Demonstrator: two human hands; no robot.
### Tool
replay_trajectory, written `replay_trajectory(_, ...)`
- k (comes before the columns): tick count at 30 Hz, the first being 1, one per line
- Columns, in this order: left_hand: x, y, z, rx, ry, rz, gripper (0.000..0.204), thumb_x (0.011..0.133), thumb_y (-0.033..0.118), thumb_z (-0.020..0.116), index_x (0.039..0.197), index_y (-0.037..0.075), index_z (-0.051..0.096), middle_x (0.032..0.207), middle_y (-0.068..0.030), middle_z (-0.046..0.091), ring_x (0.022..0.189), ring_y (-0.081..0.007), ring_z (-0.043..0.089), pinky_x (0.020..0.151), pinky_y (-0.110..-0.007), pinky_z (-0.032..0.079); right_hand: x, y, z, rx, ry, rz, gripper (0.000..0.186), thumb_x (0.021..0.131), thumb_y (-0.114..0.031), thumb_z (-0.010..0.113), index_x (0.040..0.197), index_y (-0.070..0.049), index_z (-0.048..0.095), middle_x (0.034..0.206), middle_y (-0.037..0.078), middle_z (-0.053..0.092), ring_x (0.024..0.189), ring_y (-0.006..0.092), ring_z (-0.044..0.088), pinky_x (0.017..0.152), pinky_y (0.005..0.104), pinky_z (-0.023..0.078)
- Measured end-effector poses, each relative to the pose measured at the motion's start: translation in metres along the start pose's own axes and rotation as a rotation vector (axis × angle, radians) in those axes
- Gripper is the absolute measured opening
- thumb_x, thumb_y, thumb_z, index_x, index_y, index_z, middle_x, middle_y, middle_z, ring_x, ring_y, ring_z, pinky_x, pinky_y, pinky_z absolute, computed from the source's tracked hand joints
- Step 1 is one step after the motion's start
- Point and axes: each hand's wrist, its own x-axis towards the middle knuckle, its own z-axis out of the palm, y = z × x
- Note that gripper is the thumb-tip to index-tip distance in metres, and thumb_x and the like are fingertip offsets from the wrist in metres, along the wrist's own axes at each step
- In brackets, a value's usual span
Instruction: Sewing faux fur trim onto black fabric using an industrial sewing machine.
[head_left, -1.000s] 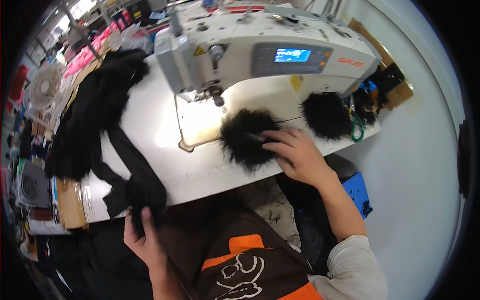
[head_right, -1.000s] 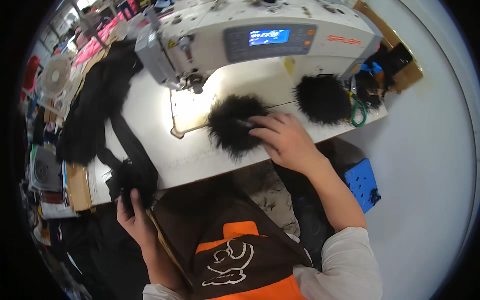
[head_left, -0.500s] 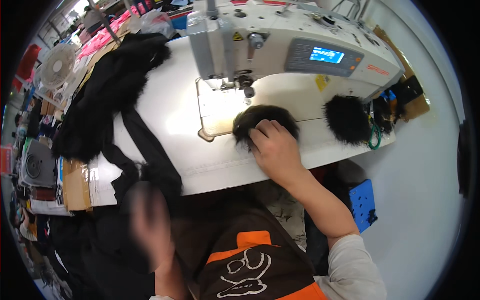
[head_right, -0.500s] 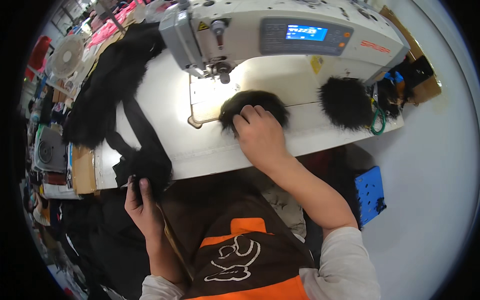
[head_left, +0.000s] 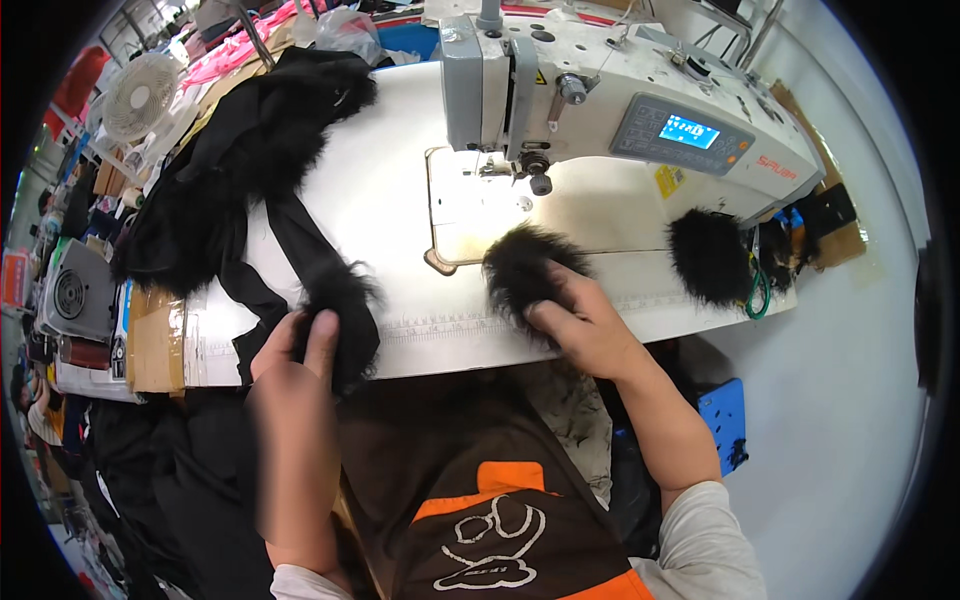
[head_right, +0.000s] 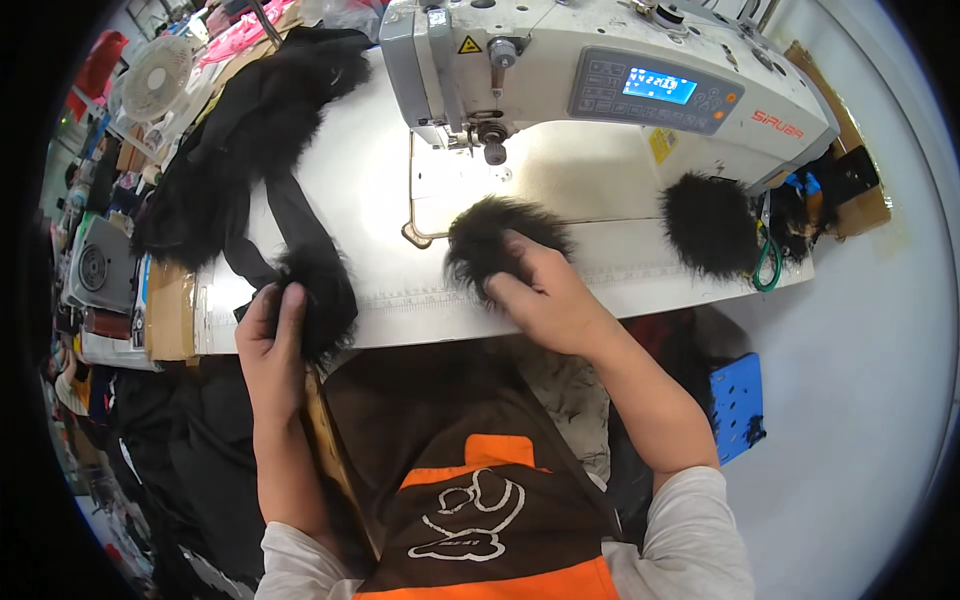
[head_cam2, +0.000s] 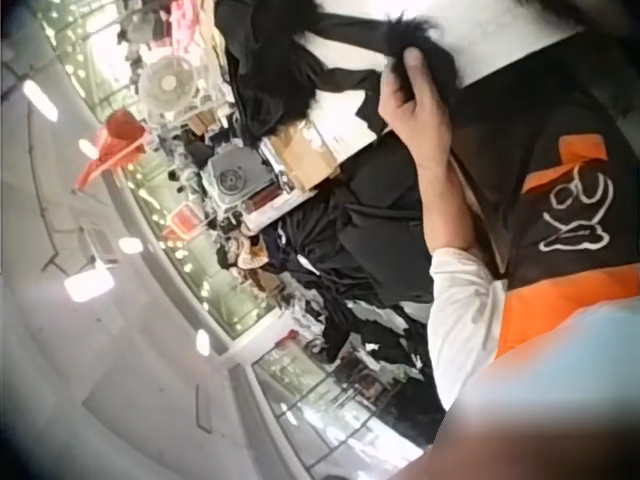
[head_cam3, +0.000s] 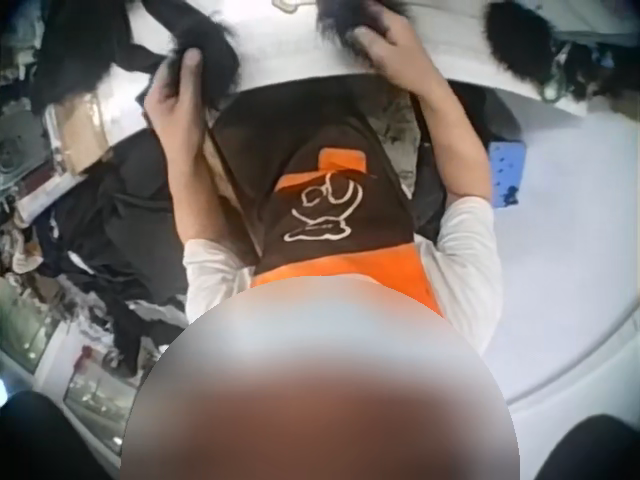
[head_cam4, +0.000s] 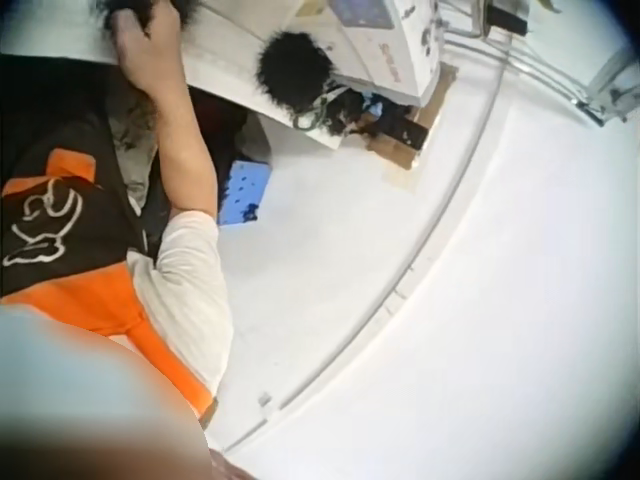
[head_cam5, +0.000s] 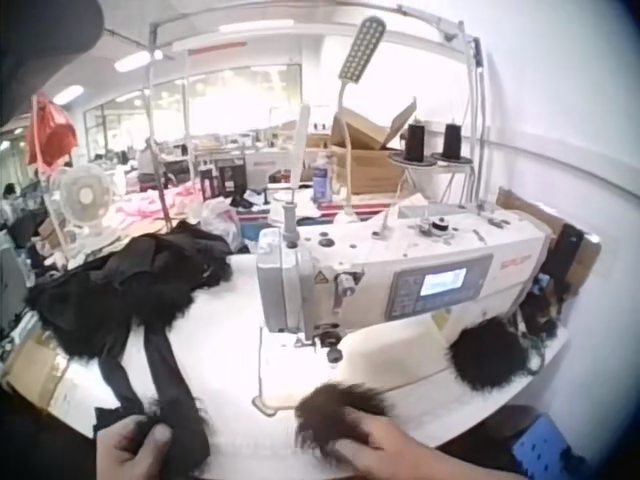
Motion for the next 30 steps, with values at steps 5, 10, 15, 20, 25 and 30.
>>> replay_trajectory(5,0.023,0.016,-0.001,0.188,-0.211,-0.103,0.029,0.104,0.023,0.074,0.110,-0.005,0.074,0.087,0.0032,0.069,0.082,-0.0030,0.056,0.073,-0.022,0.047,0.005,-0.014,0.001,0.371,-0.001,0.310,0.033,0.111,-0.037,0.063,0.113,-0.005,0.066,0.080,-0.003,0.057,0.068,0.0061,0.047,0.061,0.0230,0.039)
replay_trajectory(10,0.063,0.021,-0.002,0.254,-0.596,-0.205,0.043,0.107,0.034,0.070,0.117,-0.007,0.075,0.089,0.0003,0.073,0.085,-0.0061,0.058,0.079,-0.027,0.052,0.012,-0.026,0.005,0.380,-0.098,0.320,0.036,0.112,-0.032,0.060,0.124,0.000,0.071,0.084,-0.001,0.063,0.072,0.0090,0.054,0.068,0.0245,0.044)
replay_trajectory(15,0.080,0.022,0.013,0.274,-0.649,-0.305,0.054,0.113,0.047,0.057,0.109,-0.003,0.078,0.081,0.0095,0.058,0.077,-0.0026,0.045,0.069,-0.024,0.043,0.040,-0.036,0.014,0.155,-0.252,0.138,0.030,0.112,-0.026,0.061,0.115,0.003,0.071,0.092,0.001,0.069,0.081,0.0098,0.061,0.076,0.0274,0.050)
replay_trajectory(20,0.092,0.028,0.022,0.279,-0.711,-0.288,0.111,0.097,0.093,0.025,0.103,-0.004,0.078,0.095,-0.0070,0.071,0.094,-0.0140,0.060,0.094,-0.031,0.049,0.065,-0.041,0.029,-0.084,-0.517,-0.205,0.034,0.109,-0.029,0.064,0.112,0.004,0.070,0.109,0.011,0.063,0.095,0.0205,0.059,0.088,0.0359,0.049)
replay_trajectory(25,0.098,0.031,0.022,0.426,-0.665,-0.329,0.110,0.097,0.091,0.033,0.104,-0.008,0.081,0.088,-0.0148,0.075,0.089,-0.0150,0.065,0.085,-0.031,0.055,0.074,-0.055,0.032,-0.232,-0.730,-0.088,0.040,0.107,-0.035,0.065,0.104,0.005,0.069,0.106,0.015,0.058,0.089,0.0281,0.058,0.084,0.0404,0.049)
replay_trajectory(30,0.097,0.025,0.026,0.360,-0.715,-0.202,0.081,0.100,0.070,0.060,0.100,-0.008,0.080,0.078,-0.0106,0.073,0.080,-0.0120,0.064,0.075,-0.030,0.055,0.076,-0.061,0.049,-0.279,-0.837,-0.082,0.034,0.107,-0.027,0.068,0.089,0.002,0.064,0.081,0.016,0.064,0.077,0.0283,0.057,0.075,0.0409,0.048)
